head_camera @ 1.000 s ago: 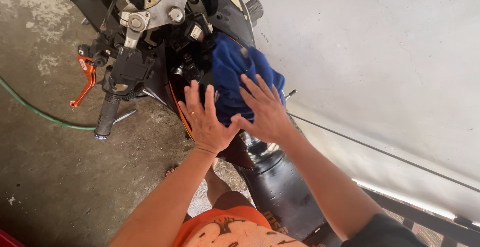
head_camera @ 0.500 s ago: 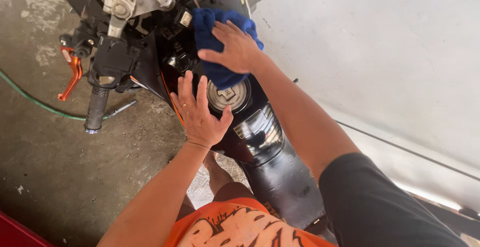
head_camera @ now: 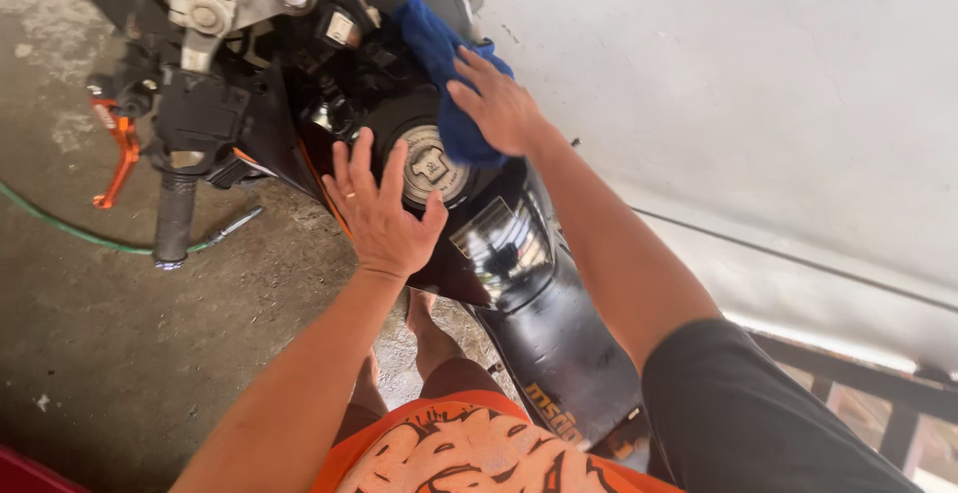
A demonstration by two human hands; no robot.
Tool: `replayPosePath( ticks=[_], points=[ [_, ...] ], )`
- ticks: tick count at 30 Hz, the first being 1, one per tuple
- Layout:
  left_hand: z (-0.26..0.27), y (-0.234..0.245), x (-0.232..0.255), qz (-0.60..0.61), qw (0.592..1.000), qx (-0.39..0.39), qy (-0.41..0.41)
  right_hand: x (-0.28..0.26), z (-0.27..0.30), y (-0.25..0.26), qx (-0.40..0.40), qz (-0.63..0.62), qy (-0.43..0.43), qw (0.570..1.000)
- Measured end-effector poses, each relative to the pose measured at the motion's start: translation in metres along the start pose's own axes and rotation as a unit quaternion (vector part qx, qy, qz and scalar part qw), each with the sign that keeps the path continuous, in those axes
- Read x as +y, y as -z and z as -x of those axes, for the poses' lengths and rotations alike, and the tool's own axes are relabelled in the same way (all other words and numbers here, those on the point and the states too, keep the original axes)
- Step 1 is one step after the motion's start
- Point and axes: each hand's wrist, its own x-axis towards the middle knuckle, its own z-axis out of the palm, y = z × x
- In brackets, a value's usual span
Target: The person wipes the motorcycle's fuel tank, seat, and handlebar area with a blue cloth. They repeatedly rub the same surfaces, focusing on the tank and seat, and occasionally adjust the cloth.
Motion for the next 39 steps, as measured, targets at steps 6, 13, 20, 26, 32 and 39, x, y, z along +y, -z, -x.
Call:
replayPosePath(
  ticks=[6,13,20,26,32,39],
  points=[
    [-0.002,-0.002,0.0,0.019,1.0,0.006,-0.02,0.069,0.204,-0.087,0.096,-0.137,-0.235,0.958],
    [0.003,-0.012,-0.006,-0.002,0.998,0.031,-0.05,0.081,0.181,-0.109,0.198,-0.15,-0.196,0.949],
    [0.003,-0.009,-0.012,-0.021,0.998,0.019,-0.05,-0.068,0.108,-0.019,0.208,0.066,-0.058,0.974],
    [0.005,-0.011,-0.01,-0.021,0.998,0.026,-0.062,-0.075,0.241,-0.115,0.29,0.145,0.022,0.946],
    [0.003,-0.014,-0.013,-0.032,0.998,0.017,-0.053,-0.019,0.252,-0.127,0.316,0.05,-0.071,0.945],
    [0.003,-0.017,-0.017,-0.054,0.998,0.01,-0.043,-0.097,0.123,-0.042,0.311,0.074,-0.169,0.932]
  ],
)
